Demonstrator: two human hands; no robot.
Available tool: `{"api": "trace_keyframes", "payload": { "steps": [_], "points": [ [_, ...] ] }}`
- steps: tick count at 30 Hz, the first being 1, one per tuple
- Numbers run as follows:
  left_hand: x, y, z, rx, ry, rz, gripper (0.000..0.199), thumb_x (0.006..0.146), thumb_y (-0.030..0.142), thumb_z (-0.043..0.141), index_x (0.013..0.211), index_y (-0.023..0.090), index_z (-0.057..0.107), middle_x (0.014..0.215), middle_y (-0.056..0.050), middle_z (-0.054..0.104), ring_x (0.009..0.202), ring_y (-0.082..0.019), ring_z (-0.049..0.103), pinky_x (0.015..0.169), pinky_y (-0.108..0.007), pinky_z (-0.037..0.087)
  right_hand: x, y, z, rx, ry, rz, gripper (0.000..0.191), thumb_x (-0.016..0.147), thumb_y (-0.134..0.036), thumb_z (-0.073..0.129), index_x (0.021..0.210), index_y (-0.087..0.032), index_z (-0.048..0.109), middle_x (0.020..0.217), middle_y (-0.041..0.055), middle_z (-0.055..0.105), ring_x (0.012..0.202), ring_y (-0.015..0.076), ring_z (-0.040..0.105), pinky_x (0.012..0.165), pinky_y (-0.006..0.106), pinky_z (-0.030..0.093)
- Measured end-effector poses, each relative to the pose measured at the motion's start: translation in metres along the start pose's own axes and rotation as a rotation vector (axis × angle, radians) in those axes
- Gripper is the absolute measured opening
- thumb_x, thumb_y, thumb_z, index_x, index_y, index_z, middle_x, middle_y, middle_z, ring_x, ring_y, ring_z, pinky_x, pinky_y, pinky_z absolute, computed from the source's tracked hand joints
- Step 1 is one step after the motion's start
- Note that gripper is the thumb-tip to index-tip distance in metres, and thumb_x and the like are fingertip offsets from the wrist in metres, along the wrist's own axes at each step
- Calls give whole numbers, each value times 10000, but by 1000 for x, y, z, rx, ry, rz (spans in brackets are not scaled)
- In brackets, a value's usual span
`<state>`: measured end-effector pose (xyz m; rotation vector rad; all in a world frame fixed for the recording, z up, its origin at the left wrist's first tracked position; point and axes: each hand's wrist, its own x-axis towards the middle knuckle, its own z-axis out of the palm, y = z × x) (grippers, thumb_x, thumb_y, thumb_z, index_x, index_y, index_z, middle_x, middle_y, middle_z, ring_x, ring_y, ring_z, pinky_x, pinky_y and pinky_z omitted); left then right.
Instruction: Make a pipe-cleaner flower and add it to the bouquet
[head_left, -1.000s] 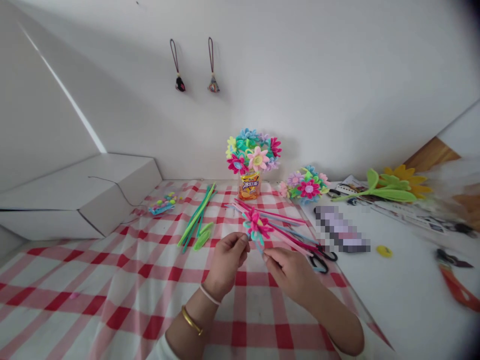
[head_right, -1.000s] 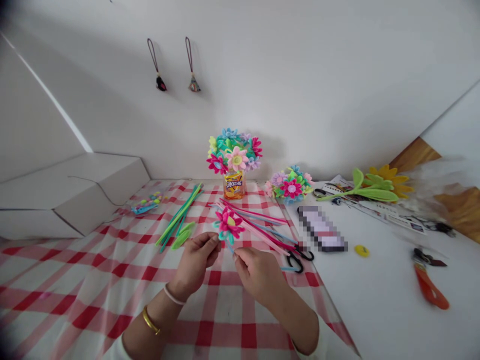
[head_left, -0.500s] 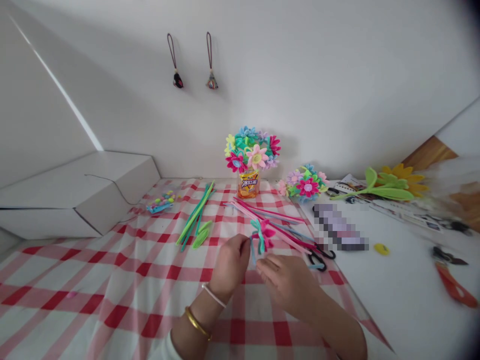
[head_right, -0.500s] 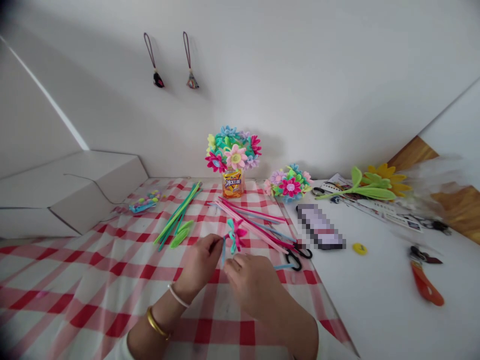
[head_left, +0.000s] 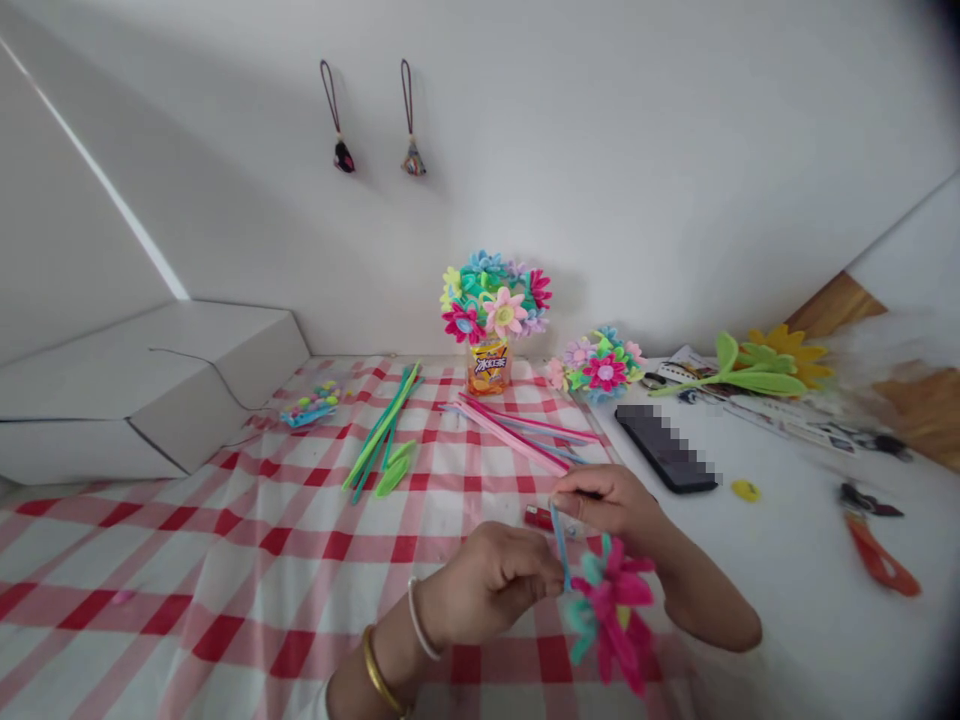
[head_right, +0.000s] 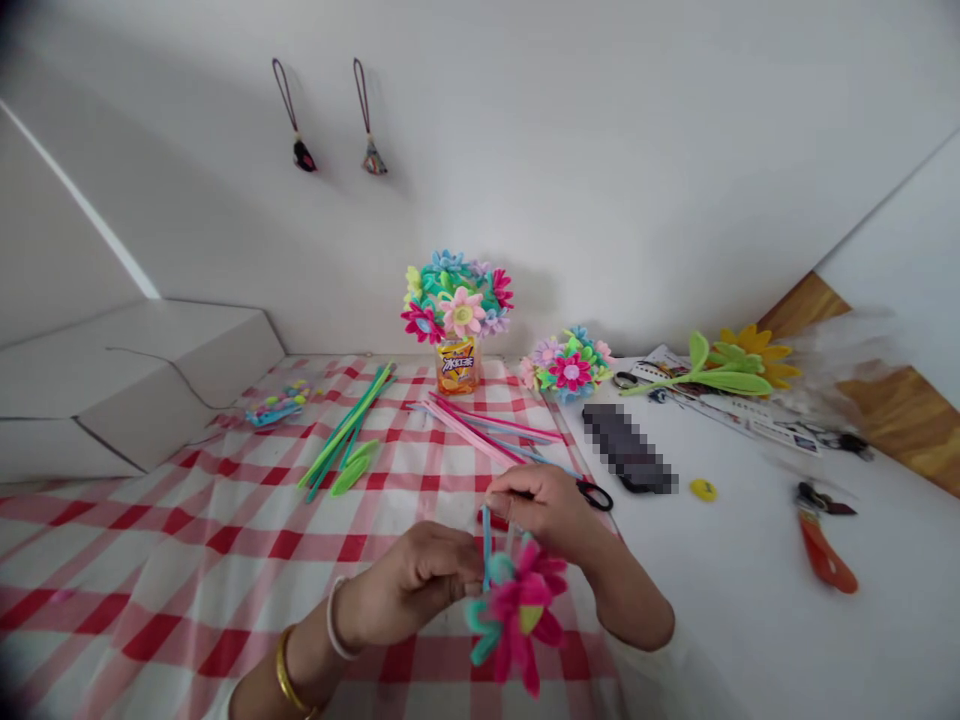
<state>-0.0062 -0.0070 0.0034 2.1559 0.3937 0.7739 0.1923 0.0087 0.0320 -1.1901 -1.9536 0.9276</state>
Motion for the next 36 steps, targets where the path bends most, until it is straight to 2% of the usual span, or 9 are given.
{"api": "trace_keyframes", "payload": {
  "steps": [3, 8, 11, 15, 20, 23, 27, 31, 36],
  "points": [
    [2, 0, 2, -399, 161, -133, 182, 867, 247, 480, 739, 140, 552, 696, -21, 536, 643, -99, 483, 616, -222, 399, 4, 7, 2, 288, 18, 149, 215, 752, -351, 570, 640, -168, 583, 555, -19, 510, 489, 119, 447, 454, 233, 353],
    [5, -23, 2, -746, 567, -359, 236, 830, 379, 537, 754, 175, 446, 582, 68, 408, 446, -39, 276, 415, -170, 224, 10, 18, 27, 51, 103, 45, 255, 824, -350, 496, 637, -189, 560, 561, -24, 489, 534, 125, 437, 504, 238, 353],
    [6, -30, -6, -626, 644, -402, 237, 852, 378, 489, 736, 190, 401, 562, 83, 379, 432, -48, 270, 406, -178, 227, 8, 13, 43, -170, 30, -55, 253, 867, -276, 446, 654, -185, 547, 589, -19, 515, 569, 122, 461, 540, 234, 352],
    [3, -30, -17, -91, 678, -433, 188, 855, 303, 457, 714, 179, 446, 583, 50, 443, 514, -88, 392, 495, -216, 336, -2, -3, 47, -488, -20, -181, 231, 894, -206, 381, 754, -180, 564, 663, 5, 585, 610, 125, 515, 571, 240, 339],
    [1, -35, -10, 403, 586, -402, 134, 859, 171, 395, 771, 169, 495, 662, -14, 568, 597, -131, 514, 561, -246, 385, -13, -13, 49, -817, -85, -294, 200, 849, -151, 414, 720, -176, 565, 643, 25, 605, 572, 143, 530, 525, 281, 274],
    [0, -35, -4, 686, 379, -383, 156, 856, 133, 390, 790, 163, 528, 698, -46, 607, 605, -151, 547, 533, -253, 372, -18, -14, 54, -900, -138, -372, 182, 800, -95, 430, 703, -179, 560, 628, 29, 603, 529, 147, 504, 496, 303, 244],
    [-2, -29, -5, 940, 45, -217, 116, 838, 158, 456, 761, 170, 542, 688, -37, 604, 577, -159, 536, 516, -270, 352, -19, -17, 43, -864, -52, -458, 205, 808, -98, 419, 702, -193, 566, 620, 17, 582, 540, 149, 486, 507, 304, 258],
    [-1, -19, -7, 772, -74, 3, 173, 858, 150, 417, 762, 175, 559, 707, -30, 623, 607, -147, 547, 576, -279, 377, -12, -13, 13, -609, 25, -342, 255, 889, -219, 419, 732, -198, 620, 651, 12, 587, 615, 136, 520, 558, 265, 339],
    [-2, -10, -6, -21, 79, 49, 152, 859, 147, 443, 800, 161, 583, 739, -40, 625, 690, -132, 568, 654, -248, 423, -3, 1, -3, -60, -2, -40, 239, 855, -345, 516, 734, -188, 650, 690, 15, 610, 638, 139, 562, 586, 232, 435]
  ]
}}
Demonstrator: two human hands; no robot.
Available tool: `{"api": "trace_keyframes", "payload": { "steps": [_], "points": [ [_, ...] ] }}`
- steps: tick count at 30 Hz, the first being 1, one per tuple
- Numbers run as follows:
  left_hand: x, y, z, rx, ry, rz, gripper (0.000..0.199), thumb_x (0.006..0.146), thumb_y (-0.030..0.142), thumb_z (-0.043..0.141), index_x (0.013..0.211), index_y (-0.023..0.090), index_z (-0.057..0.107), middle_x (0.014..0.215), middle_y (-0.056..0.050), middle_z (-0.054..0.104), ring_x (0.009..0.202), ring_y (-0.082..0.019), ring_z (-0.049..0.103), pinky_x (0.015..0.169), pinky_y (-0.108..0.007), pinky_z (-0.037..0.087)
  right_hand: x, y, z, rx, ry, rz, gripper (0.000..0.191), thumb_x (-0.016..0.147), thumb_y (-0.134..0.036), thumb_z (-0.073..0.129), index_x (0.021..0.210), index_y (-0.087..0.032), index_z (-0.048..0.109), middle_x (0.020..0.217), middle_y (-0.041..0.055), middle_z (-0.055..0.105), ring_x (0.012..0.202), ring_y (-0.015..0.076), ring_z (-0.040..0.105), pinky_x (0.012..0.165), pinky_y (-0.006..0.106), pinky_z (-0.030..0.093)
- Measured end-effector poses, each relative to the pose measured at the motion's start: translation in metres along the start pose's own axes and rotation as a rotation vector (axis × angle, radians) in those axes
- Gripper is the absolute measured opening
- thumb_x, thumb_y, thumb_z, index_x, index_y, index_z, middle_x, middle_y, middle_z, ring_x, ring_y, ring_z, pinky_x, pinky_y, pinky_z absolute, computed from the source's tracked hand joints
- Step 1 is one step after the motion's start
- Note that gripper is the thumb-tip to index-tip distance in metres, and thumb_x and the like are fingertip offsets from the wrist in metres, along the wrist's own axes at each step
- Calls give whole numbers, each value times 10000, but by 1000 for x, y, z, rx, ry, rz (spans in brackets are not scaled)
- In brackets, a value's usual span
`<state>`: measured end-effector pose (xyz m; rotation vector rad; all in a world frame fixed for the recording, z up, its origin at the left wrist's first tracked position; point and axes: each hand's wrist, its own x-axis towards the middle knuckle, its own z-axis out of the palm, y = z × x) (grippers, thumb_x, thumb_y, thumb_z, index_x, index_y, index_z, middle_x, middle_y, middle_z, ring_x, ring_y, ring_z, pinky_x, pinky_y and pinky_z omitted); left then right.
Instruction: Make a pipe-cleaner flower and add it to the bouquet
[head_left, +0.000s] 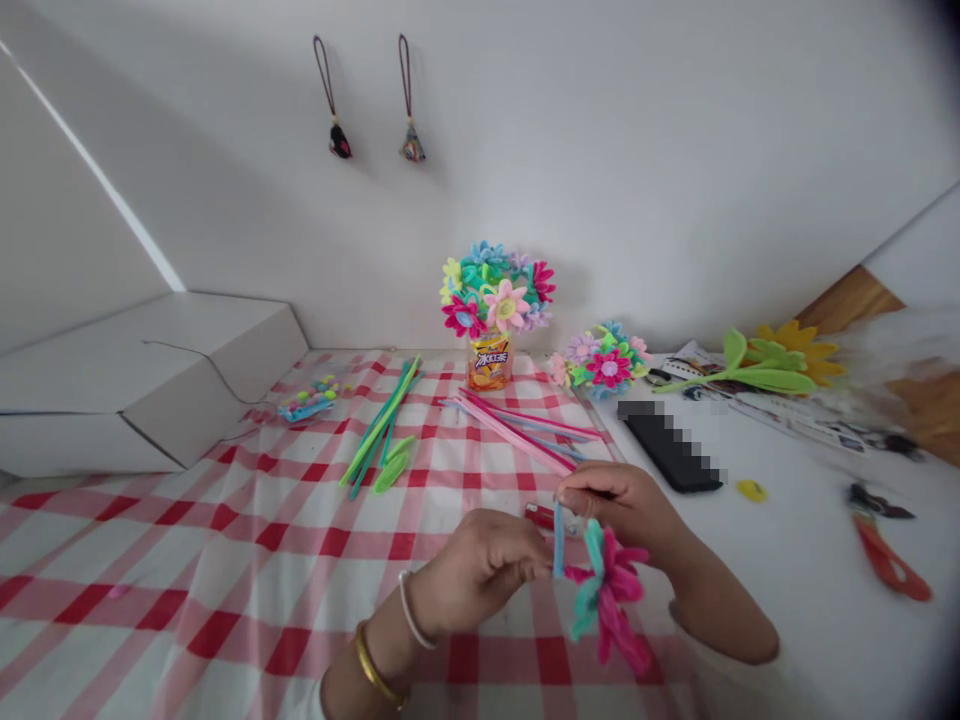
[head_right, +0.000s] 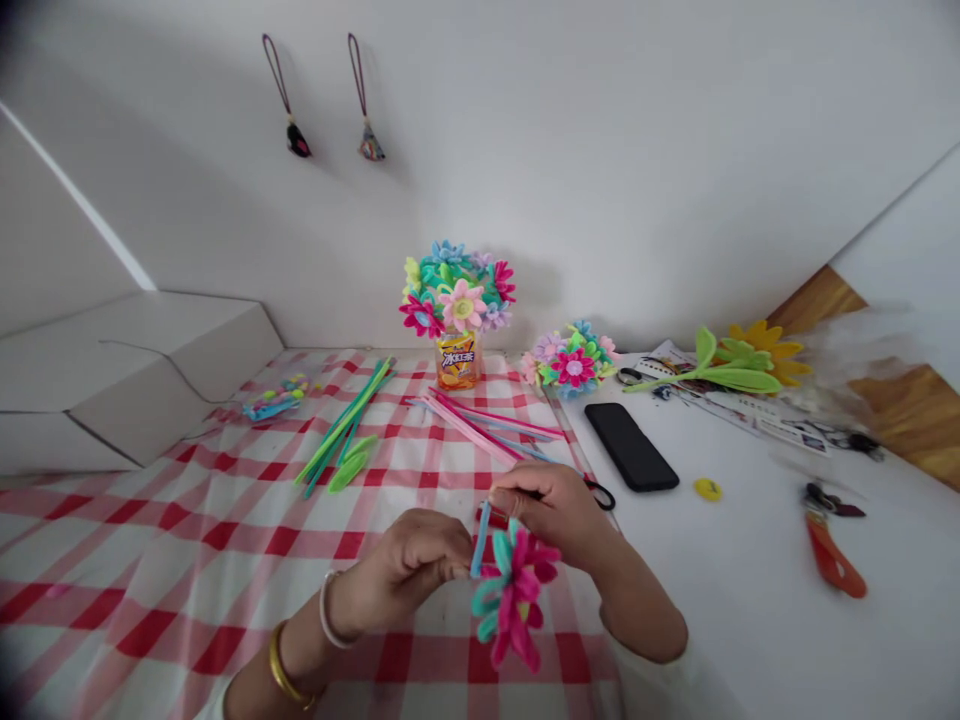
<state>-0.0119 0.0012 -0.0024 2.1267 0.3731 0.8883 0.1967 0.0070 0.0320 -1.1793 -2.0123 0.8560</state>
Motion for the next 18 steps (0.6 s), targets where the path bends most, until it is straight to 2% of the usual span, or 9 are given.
{"api": "trace_keyframes", "payload": {
  "steps": [2, 4, 8, 10, 14, 16, 18],
  "points": [
    [-1, 0, 1, -290, 123, -92, 153, 862, 209, 480, 757, 156, 577, 711, -32, 590, 654, -120, 536, 624, -239, 422, 2, 5, 6, 100, -23, 39, 238, 834, -334, 519, 684, -184, 628, 655, 17, 610, 605, 150, 561, 553, 243, 447],
    [-2, -2, 1, -498, 251, -202, 177, 853, 272, 513, 727, 156, 556, 660, -8, 538, 592, -97, 471, 568, -224, 393, 4, 9, 15, 95, 14, 4, 223, 813, -303, 493, 648, -195, 596, 626, 19, 612, 580, 162, 558, 537, 263, 457],
    [0, -11, 1, -734, 377, -327, 195, 816, 337, 574, 762, 160, 511, 583, 39, 451, 489, -57, 335, 451, -189, 265, 5, 15, 30, -65, 154, -80, 187, 762, -218, 465, 590, -215, 541, 595, 38, 617, 575, 188, 552, 546, 305, 452],
    [2, -14, 1, -777, 414, -339, 230, 788, 359, 606, 770, 163, 487, 570, 52, 431, 474, -51, 312, 434, -186, 236, 5, 15, 34, -150, 160, -75, 189, 779, -202, 460, 608, -214, 541, 599, 34, 615, 579, 183, 544, 554, 301, 437],
    [5, -16, -2, -665, 467, -409, 264, 801, 403, 572, 769, 165, 461, 567, 65, 415, 455, -45, 283, 427, -186, 238, 2, 3, 38, -320, 49, -12, 218, 874, -276, 426, 721, -204, 564, 609, -4, 587, 570, 142, 525, 548, 254, 385],
    [4, -16, -6, -485, 483, -426, 236, 831, 387, 525, 775, 165, 468, 573, 61, 423, 468, -54, 311, 443, -190, 272, -1, -6, 40, -405, -22, -2, 266, 905, -290, 391, 718, -197, 556, 565, -21, 549, 528, 122, 498, 523, 239, 343],
    [4, -16, -10, -207, 493, -430, 185, 856, 326, 489, 771, 161, 490, 605, 39, 468, 521, -74, 390, 498, -205, 335, -4, -14, 44, -478, -76, -39, 257, 910, -269, 386, 729, -193, 551, 576, -22, 553, 528, 115, 496, 517, 236, 315]
  ]
}}
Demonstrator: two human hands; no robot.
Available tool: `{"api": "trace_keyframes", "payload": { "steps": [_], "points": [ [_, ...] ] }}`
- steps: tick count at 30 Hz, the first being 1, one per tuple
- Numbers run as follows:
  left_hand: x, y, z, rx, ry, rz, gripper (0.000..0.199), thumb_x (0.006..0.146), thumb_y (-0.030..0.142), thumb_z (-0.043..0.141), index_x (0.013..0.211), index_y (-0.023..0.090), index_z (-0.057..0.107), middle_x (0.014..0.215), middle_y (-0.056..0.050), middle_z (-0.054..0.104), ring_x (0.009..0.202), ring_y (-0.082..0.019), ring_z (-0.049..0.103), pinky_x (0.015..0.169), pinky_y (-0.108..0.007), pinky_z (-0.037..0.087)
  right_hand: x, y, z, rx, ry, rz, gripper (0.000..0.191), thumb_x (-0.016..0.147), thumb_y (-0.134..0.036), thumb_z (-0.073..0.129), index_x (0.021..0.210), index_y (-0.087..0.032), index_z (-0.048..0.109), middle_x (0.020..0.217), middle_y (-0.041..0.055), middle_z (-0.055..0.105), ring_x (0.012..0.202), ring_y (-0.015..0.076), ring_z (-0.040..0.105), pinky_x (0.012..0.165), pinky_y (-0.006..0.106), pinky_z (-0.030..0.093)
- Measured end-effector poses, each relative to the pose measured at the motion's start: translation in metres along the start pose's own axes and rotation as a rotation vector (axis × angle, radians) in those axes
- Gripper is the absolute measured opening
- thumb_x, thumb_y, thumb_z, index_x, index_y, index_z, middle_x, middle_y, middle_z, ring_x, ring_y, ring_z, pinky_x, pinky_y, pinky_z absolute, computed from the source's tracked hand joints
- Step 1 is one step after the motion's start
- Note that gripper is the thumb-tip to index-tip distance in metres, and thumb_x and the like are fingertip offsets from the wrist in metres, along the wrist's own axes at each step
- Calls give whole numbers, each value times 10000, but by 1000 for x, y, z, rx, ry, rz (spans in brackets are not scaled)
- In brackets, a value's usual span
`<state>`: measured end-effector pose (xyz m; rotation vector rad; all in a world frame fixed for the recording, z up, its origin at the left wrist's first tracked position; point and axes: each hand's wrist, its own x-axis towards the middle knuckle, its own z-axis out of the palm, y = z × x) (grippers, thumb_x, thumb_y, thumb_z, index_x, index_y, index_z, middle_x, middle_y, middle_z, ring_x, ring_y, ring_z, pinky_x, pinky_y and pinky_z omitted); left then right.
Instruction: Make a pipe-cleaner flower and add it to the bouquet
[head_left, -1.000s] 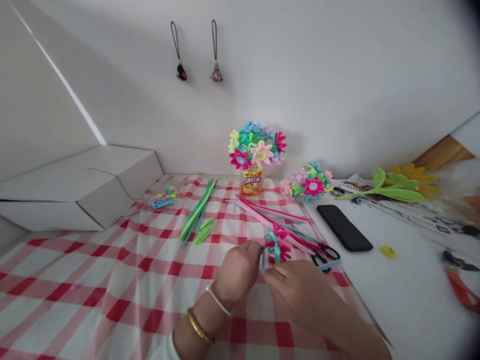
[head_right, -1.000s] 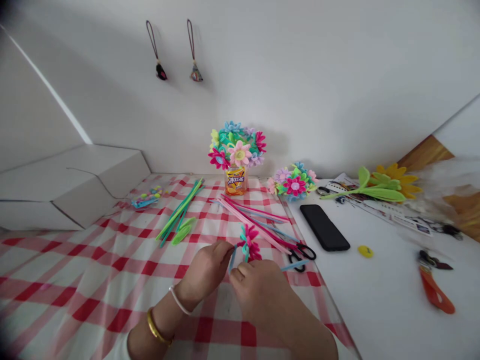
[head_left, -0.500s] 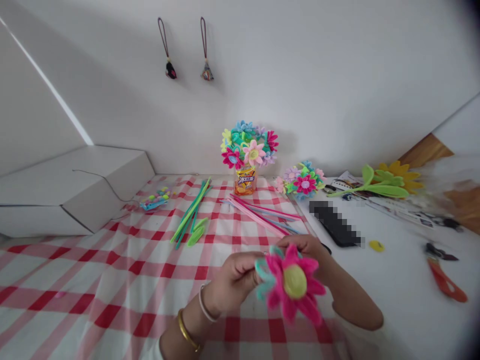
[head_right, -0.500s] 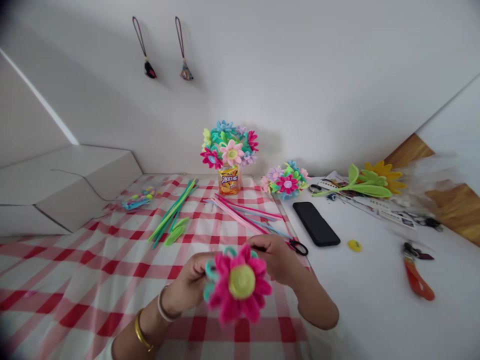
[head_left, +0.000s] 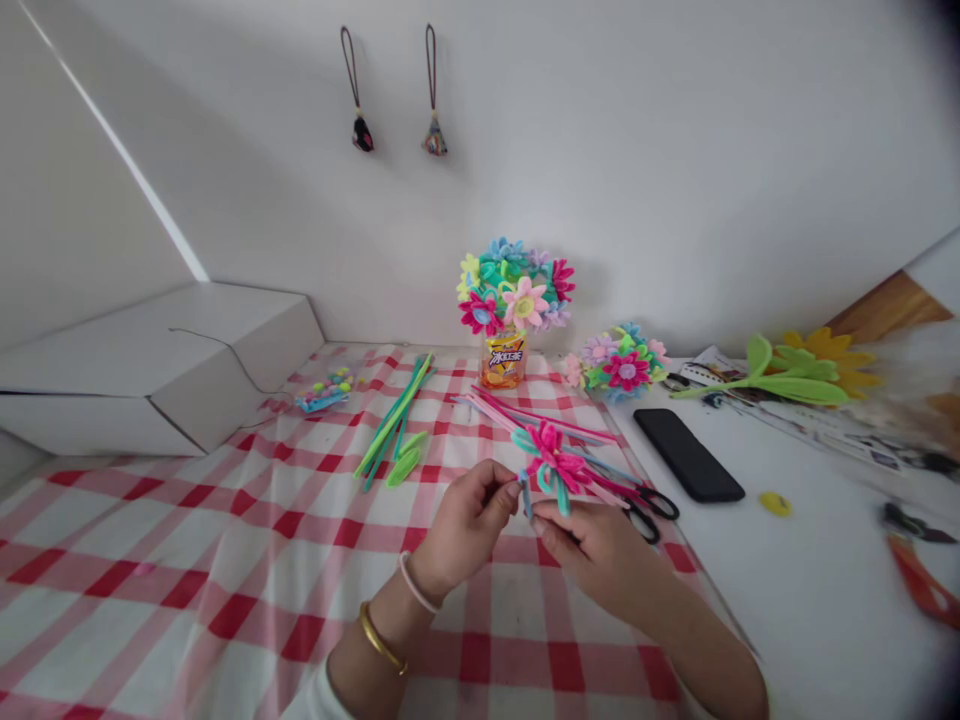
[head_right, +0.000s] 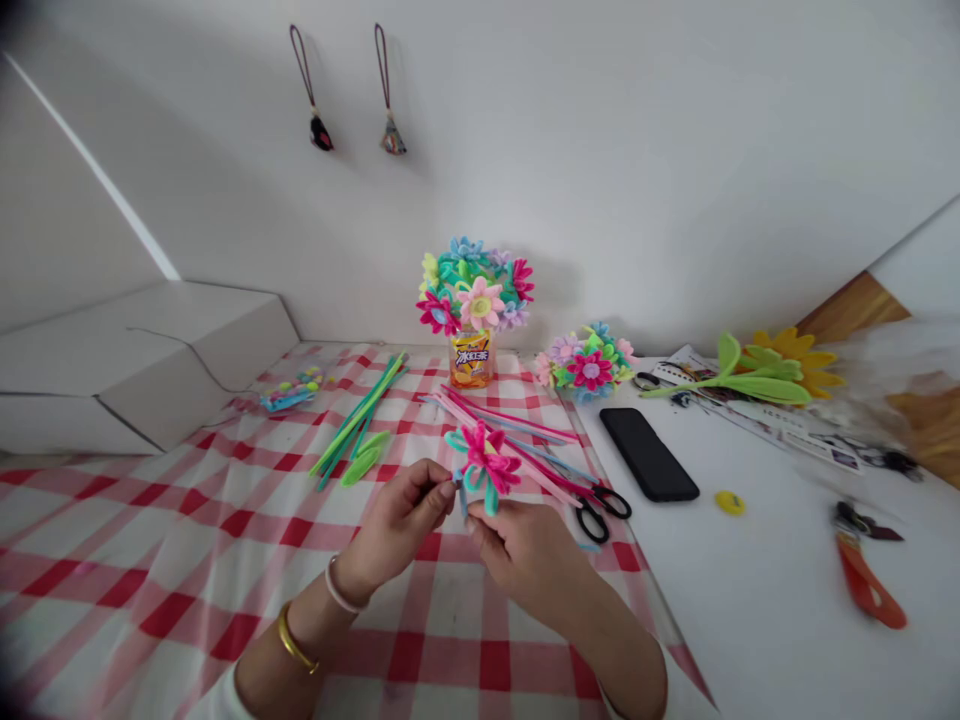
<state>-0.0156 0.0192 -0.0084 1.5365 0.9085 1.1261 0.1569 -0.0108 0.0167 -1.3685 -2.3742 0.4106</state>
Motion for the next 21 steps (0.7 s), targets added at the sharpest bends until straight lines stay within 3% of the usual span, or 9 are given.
{"api": "trace_keyframes", "payload": {
  "steps": [3, 5, 9, 11, 14, 17, 19, 21],
  "points": [
    [0, -2, 0, 396, 88, 123, 125, 866, 214, 446, 784, 155, 519, 673, -4, 552, 612, -108, 491, 583, -234, 387, -4, -8, 5, -134, -17, -88, 201, 890, -198, 392, 794, -179, 568, 665, 11, 609, 585, 133, 538, 530, 254, 293],
    [-2, -4, 3, 621, 70, 193, 136, 869, 170, 412, 796, 147, 525, 694, -31, 586, 623, -132, 524, 579, -251, 389, -8, -11, 9, -251, -15, -141, 175, 851, -142, 410, 823, -166, 582, 698, 36, 633, 585, 148, 547, 517, 274, 262],
    [-5, -7, 7, 1029, -218, 380, 129, 839, 135, 429, 798, 142, 551, 711, -61, 614, 597, -173, 544, 521, -279, 359, -13, -10, 7, -385, -3, -233, 153, 772, -91, 454, 751, -169, 584, 649, 33, 622, 524, 151, 507, 495, 302, 202],
    [-6, -4, 6, 1081, -325, 459, 127, 827, 130, 444, 798, 151, 565, 713, -58, 625, 590, -175, 548, 517, -281, 354, -13, -6, -3, -370, 42, -241, 165, 791, -116, 450, 715, -173, 585, 621, 29, 604, 533, 152, 505, 502, 300, 214],
    [-8, 3, 5, 846, -455, 494, 158, 825, 123, 448, 777, 164, 593, 719, -51, 643, 625, -160, 569, 571, -272, 384, -9, 6, -23, -152, 79, -191, 218, 856, -192, 437, 752, -183, 628, 661, 23, 618, 606, 146, 539, 545, 271, 294],
    [-12, 9, 8, 292, -596, 330, 171, 840, 167, 473, 748, 162, 617, 712, -50, 638, 660, -137, 572, 630, -248, 420, -3, 22, -36, 306, 7, -24, 139, 821, -268, 553, 771, -195, 660, 686, -2, 632, 625, 125, 554, 577, 227, 372],
    [-15, 9, 11, -93, -574, 126, 162, 828, 238, 534, 717, 152, 615, 672, -42, 606, 622, -123, 542, 606, -238, 422, 0, 29, -35, 583, -22, 84, 124, 768, -283, 609, 710, -181, 648, 630, -13, 599, 568, 120, 523, 533, 219, 382],
    [-16, 6, 13, -395, -439, -18, 174, 782, 299, 614, 695, 149, 601, 628, -20, 569, 570, -104, 499, 559, -226, 400, 2, 30, -28, 720, -7, 116, 175, 760, -272, 590, 617, -171, 596, 556, -28, 527, 507, 112, 458, 485, 225, 356]
  ]
}}
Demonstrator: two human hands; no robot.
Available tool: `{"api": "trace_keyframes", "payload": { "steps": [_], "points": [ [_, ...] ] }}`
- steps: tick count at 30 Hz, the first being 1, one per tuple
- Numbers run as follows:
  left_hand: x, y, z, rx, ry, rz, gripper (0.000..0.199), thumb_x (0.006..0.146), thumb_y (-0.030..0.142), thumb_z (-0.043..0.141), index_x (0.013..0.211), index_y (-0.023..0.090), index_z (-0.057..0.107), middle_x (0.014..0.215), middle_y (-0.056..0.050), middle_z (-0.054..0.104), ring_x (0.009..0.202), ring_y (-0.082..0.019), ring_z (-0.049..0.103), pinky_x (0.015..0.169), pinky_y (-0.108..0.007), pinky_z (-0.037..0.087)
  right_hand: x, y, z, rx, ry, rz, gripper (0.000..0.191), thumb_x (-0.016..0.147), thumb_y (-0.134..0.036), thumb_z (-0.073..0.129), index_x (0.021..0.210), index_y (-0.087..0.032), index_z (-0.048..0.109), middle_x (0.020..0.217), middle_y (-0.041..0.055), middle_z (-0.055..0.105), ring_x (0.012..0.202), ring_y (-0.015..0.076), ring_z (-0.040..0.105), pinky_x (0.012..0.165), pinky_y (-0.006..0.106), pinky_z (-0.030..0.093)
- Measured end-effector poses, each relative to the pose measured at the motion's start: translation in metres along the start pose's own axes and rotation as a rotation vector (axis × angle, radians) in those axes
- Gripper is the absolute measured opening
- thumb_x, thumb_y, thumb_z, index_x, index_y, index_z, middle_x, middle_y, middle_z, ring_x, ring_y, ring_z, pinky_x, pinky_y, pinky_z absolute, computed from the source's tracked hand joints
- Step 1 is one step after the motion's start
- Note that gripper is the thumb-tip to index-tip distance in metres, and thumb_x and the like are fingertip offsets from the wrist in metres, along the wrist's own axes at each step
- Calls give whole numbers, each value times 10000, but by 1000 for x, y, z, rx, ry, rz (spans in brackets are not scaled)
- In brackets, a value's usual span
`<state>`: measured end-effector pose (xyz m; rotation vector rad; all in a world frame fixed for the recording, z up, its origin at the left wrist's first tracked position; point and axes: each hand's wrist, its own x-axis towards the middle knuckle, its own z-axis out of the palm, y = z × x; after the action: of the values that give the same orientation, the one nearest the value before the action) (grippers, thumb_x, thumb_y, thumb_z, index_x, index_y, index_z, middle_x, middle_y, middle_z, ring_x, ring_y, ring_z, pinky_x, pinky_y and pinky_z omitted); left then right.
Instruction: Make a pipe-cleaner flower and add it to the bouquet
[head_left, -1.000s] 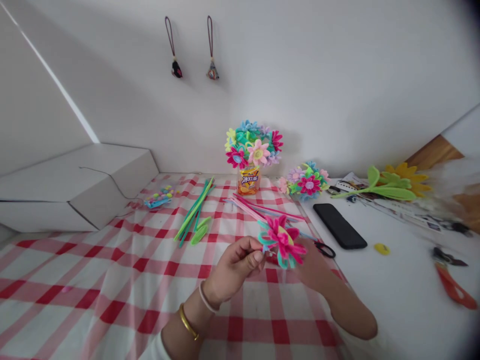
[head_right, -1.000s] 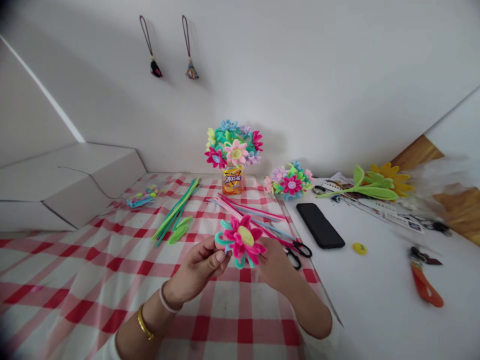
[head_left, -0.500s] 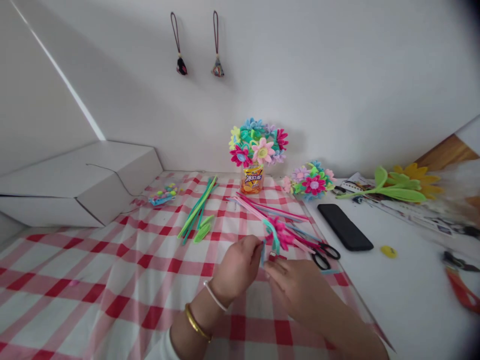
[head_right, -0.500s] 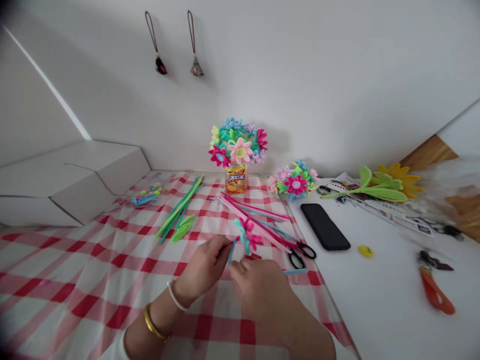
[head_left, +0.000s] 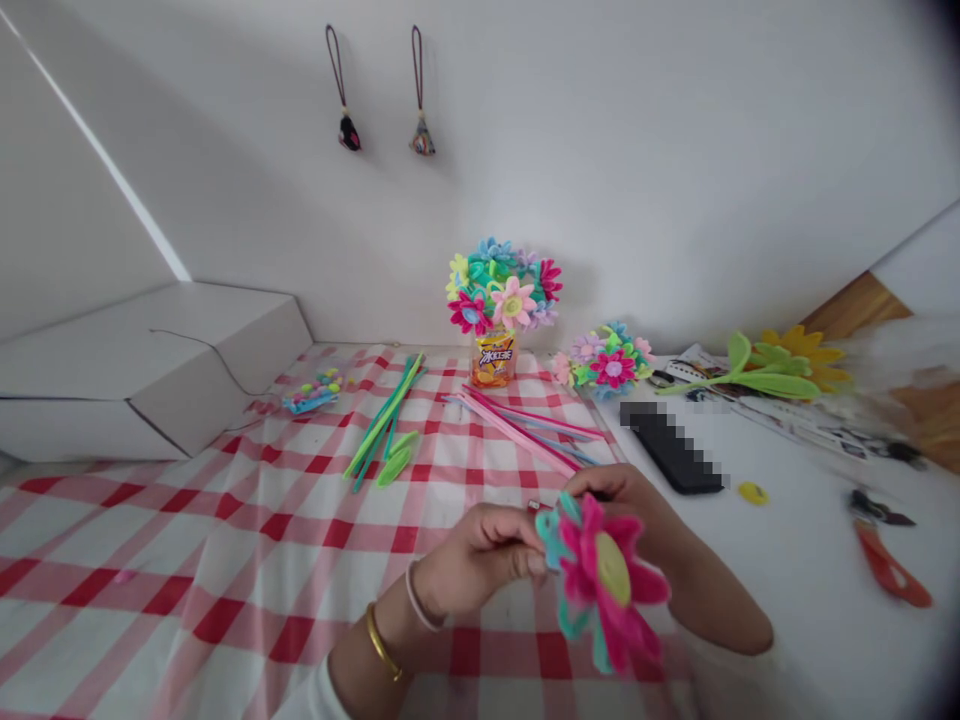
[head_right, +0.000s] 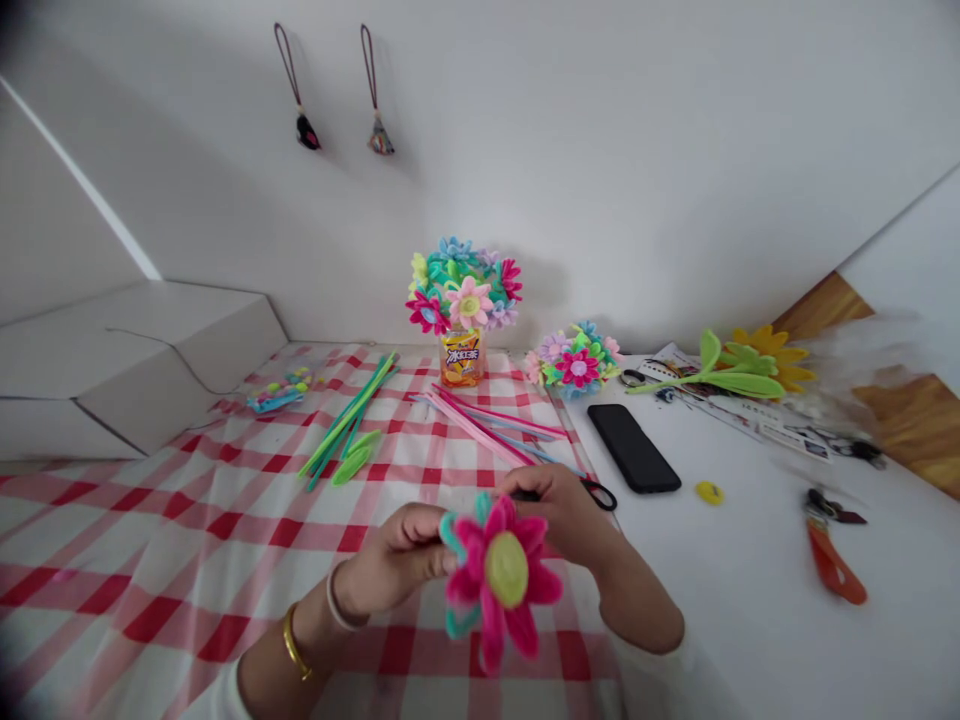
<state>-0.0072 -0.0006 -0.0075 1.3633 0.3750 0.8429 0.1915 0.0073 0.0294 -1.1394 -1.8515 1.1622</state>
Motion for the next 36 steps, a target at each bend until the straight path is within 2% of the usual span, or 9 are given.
{"api": "trace_keyframes", "payload": {
  "steps": [5, 13, 17, 22, 26, 29, 31, 33, 36],
  "points": [
    [8, -4, -5, -365, 384, 39, 202, 780, 289, 630, 681, 147, 525, 564, 40, 476, 450, -32, 311, 431, -162, 217, 6, 5, 25, -152, 114, -27, 284, 818, -282, 514, 555, -177, 494, 504, -56, 381, 491, 95, 352, 474, 225, 282],
    [12, -2, -7, -359, 393, -73, 182, 821, 277, 569, 734, 160, 459, 604, 46, 478, 418, -23, 280, 406, -180, 165, 9, 13, 31, -454, 268, -123, 218, 862, -272, 474, 738, -180, 628, 647, 0, 618, 614, 142, 551, 588, 242, 406],
    [12, -8, -10, -209, 422, -91, 205, 851, 318, 500, 723, 179, 422, 590, 56, 473, 404, -34, 285, 397, -186, 180, 2, 9, 38, -519, 221, -167, 190, 851, -197, 487, 948, -211, 649, 851, 18, 681, 757, 144, 608, 680, 236, 427],
    [12, -9, -13, 377, 496, -73, 173, 854, 273, 455, 709, 180, 460, 572, 45, 447, 507, -86, 378, 491, -208, 303, -6, -3, 48, -777, 167, -274, 207, 860, -170, 448, 843, -187, 653, 719, 23, 646, 654, 145, 579, 586, 257, 365],
    [9, -7, -10, 1059, 375, -21, 168, 831, 159, 422, 709, 172, 537, 634, -25, 564, 574, -137, 477, 536, -251, 305, -10, -7, 48, -1016, 146, -405, 245, 856, -151, 424, 716, -161, 625, 638, 36, 601, 590, 151, 535, 538, 277, 299],
    [5, -4, -11, 1344, 130, 57, 174, 804, 122, 435, 721, 172, 580, 643, -57, 610, 560, -157, 511, 522, -265, 290, -11, -10, 39, -1050, 154, -421, 266, 855, -143, 419, 697, -166, 631, 619, 37, 590, 585, 151, 519, 549, 279, 304],
    [4, 1, -12, 1261, -58, 140, 175, 801, 126, 458, 747, 186, 614, 686, -64, 649, 607, -165, 556, 558, -267, 329, -11, -13, 27, -915, 119, -390, 260, 860, -165, 436, 727, -181, 659, 647, 32, 610, 620, 146, 535, 576, 267, 339],
    [4, 6, -11, 985, -200, 187, 195, 818, 145, 471, 767, 206, 650, 712, -63, 675, 657, -163, 591, 618, -268, 381, -10, -14, 14, -649, 47, -273, 209, 847, -213, 495, 751, -199, 680, 670, 15, 626, 636, 133, 550, 589, 241, 376],
    [3, 10, -8, 483, -198, 152, 200, 831, 215, 516, 755, 201, 700, 662, -72, 670, 622, -156, 589, 650, -279, 428, -7, -9, -1, -208, -66, -36, 164, 791, -298, 590, 707, -185, 674, 636, -4, 600, 572, 115, 522, 530, 214, 390]
  ]
}}
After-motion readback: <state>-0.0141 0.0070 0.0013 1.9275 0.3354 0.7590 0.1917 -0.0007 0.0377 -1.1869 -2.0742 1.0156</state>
